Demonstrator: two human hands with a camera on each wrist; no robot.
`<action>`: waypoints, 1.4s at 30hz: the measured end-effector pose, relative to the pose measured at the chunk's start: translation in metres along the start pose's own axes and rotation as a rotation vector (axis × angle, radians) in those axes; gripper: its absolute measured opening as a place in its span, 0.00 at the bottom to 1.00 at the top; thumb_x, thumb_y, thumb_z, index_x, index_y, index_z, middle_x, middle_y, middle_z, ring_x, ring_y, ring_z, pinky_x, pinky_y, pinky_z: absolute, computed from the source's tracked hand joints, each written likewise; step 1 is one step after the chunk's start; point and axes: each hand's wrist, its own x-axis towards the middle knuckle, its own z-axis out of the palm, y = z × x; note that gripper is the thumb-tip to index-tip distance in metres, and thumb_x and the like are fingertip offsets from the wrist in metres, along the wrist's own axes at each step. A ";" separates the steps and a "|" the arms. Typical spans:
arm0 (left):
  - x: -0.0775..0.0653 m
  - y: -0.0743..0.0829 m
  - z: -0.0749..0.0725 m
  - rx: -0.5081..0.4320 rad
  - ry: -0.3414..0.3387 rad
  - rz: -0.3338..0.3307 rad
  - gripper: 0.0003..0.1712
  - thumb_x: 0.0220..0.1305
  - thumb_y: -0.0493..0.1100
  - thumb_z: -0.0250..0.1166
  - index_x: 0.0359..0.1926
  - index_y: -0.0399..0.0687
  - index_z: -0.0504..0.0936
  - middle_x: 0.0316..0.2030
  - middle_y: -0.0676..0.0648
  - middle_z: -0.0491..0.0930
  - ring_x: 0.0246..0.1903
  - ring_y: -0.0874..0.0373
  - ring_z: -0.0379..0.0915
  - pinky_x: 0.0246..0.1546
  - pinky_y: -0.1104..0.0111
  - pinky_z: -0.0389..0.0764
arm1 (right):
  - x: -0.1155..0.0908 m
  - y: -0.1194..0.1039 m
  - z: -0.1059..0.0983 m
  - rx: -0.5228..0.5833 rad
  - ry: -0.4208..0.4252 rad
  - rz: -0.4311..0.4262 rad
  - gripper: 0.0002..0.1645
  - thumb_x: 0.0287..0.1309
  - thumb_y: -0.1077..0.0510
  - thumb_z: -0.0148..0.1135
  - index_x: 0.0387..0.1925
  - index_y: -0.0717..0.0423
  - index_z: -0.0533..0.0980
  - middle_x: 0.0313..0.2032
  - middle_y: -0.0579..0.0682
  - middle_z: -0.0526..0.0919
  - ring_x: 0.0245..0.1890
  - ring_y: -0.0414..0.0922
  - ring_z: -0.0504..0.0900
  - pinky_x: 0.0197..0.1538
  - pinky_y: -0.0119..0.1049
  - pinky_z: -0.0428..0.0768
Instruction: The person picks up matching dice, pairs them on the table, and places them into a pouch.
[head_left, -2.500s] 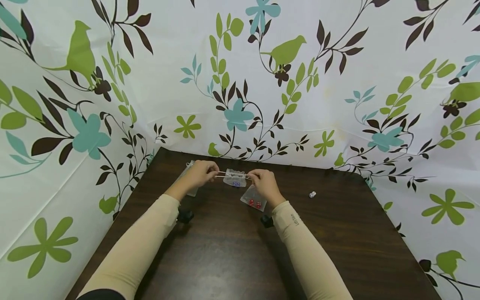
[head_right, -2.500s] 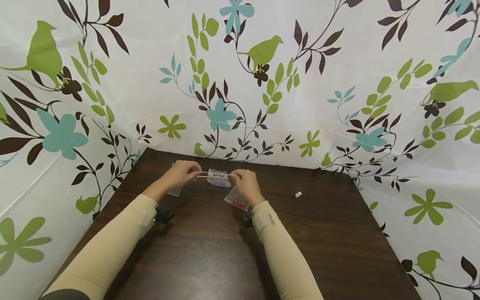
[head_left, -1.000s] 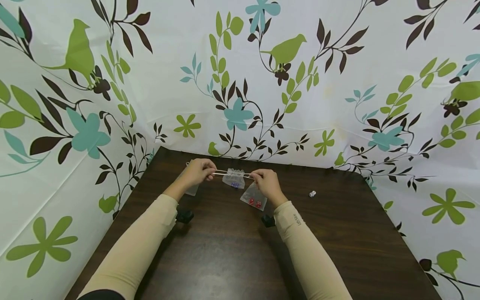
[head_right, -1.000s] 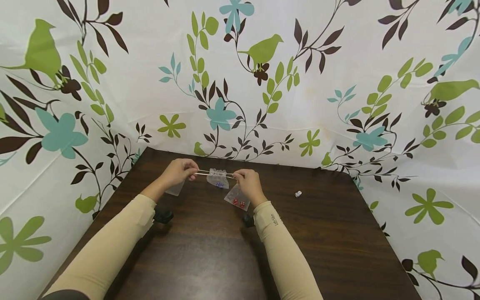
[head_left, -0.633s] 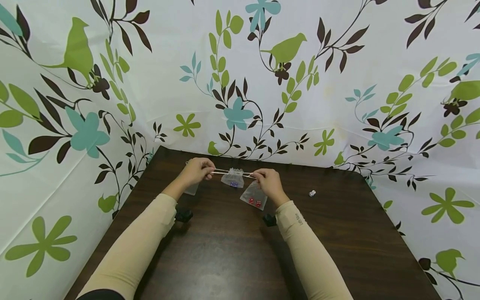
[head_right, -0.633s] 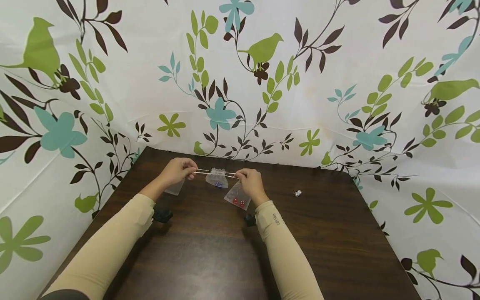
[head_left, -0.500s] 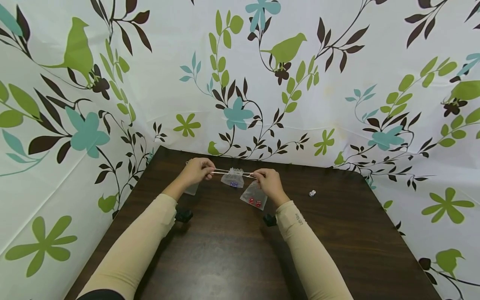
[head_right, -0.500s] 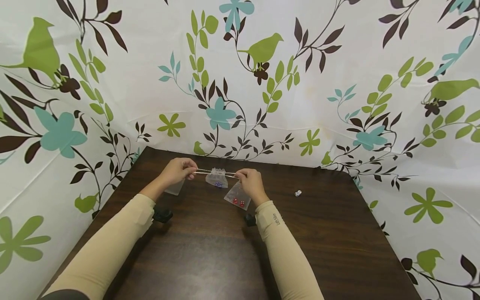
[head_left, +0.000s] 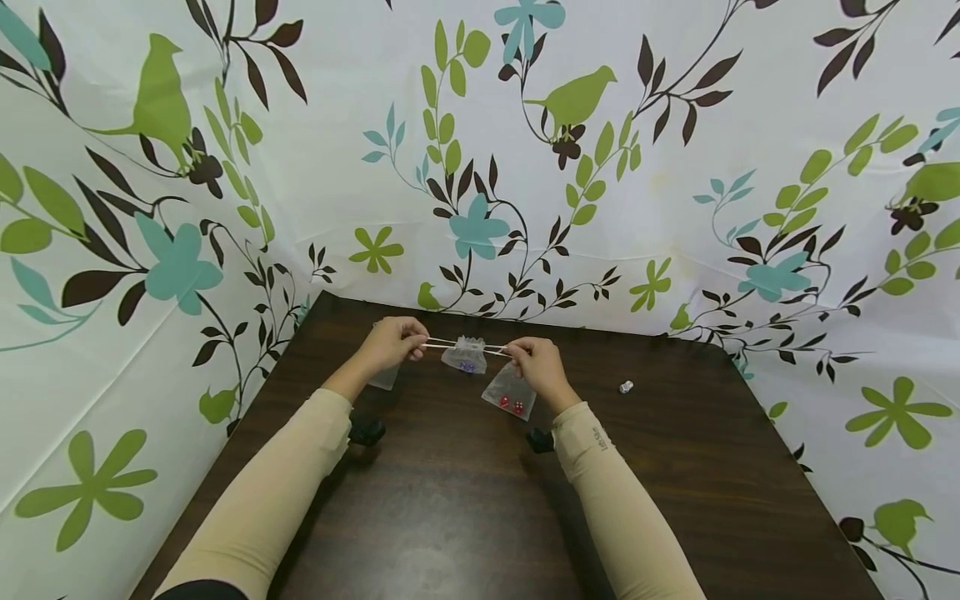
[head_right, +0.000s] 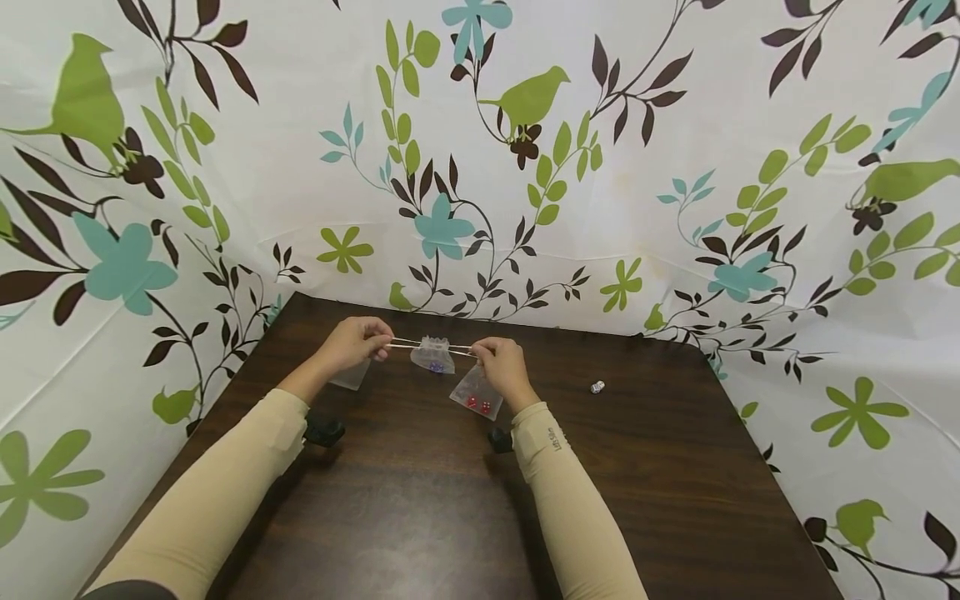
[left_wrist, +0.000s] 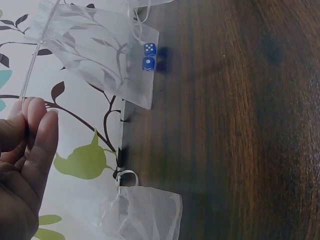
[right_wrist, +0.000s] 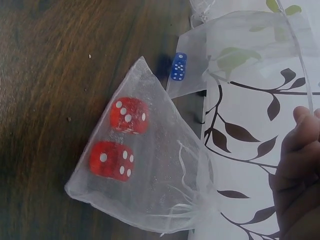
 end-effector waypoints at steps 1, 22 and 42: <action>0.000 0.000 0.000 -0.001 0.000 0.000 0.06 0.72 0.32 0.61 0.42 0.29 0.82 0.33 0.35 0.84 0.28 0.57 0.83 0.42 0.47 0.85 | 0.000 0.000 0.000 0.001 0.001 0.003 0.10 0.70 0.62 0.62 0.39 0.66 0.85 0.28 0.69 0.81 0.17 0.47 0.77 0.22 0.30 0.70; -0.003 -0.002 -0.003 -0.017 -0.004 -0.001 0.06 0.72 0.33 0.62 0.42 0.31 0.82 0.34 0.34 0.84 0.29 0.57 0.84 0.42 0.47 0.84 | 0.000 0.005 -0.003 0.101 0.025 0.078 0.09 0.69 0.63 0.62 0.38 0.67 0.84 0.22 0.55 0.79 0.17 0.44 0.75 0.21 0.30 0.71; -0.002 -0.009 -0.005 -0.221 -0.050 -0.138 0.14 0.74 0.34 0.59 0.51 0.22 0.78 0.37 0.34 0.83 0.31 0.56 0.83 0.48 0.47 0.83 | -0.001 0.005 -0.006 0.393 -0.026 0.203 0.13 0.69 0.64 0.63 0.46 0.73 0.81 0.26 0.59 0.83 0.15 0.38 0.77 0.22 0.27 0.76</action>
